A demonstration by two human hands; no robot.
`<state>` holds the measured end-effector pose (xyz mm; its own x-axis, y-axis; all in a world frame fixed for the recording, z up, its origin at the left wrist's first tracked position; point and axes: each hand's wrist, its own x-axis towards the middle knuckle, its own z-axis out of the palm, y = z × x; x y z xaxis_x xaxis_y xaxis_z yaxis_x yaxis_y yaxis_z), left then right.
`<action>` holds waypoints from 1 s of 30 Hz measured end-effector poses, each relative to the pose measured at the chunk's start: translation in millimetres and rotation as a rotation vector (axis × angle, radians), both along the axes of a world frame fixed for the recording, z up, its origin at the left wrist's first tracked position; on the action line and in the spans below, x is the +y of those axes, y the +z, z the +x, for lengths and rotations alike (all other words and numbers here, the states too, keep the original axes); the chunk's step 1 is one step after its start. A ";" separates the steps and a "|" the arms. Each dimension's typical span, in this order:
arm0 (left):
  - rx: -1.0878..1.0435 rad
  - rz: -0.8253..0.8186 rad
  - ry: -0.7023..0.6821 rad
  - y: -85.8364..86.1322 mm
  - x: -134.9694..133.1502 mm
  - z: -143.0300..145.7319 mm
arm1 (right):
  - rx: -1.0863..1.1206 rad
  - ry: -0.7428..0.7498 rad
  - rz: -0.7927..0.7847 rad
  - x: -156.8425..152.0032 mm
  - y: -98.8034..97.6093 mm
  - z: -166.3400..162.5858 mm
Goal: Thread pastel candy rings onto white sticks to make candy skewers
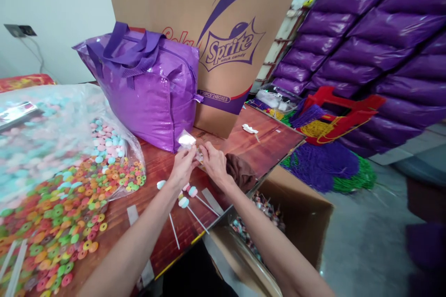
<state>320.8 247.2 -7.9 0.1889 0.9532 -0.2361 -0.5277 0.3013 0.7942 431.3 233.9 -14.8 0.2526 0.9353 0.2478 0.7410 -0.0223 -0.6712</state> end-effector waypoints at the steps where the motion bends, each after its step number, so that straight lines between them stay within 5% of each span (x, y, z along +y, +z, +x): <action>1: 0.000 0.018 0.018 0.3 -2.3 -1.9 | 0.037 0.025 0.018 -1.9 -0.1 0.5; 6: 0.095 -0.057 0.065 0.6 -22.9 -23.9 | 0.287 0.132 0.057 -21.4 1.7 -1.7; 11: 0.067 -0.022 0.143 -1.6 -52.4 -48.3 | 0.938 0.369 -0.057 -58.0 5.4 -26.2; 14: 0.104 0.019 0.213 -4.6 -72.0 -58.5 | 1.124 0.247 -0.042 -74.0 1.4 -47.1; 17: 0.152 0.044 0.270 -6.5 -88.7 -68.6 | 1.164 0.160 0.034 -82.5 -3.8 -63.7; 24: 0.033 -0.100 0.257 -4.3 -103.8 -101.9 | 0.954 0.298 0.003 -97.2 -2.3 -81.3; 30: -0.014 -0.101 0.394 -7.0 -114.3 -121.1 | 1.175 0.262 -0.049 -109.0 -0.6 -106.8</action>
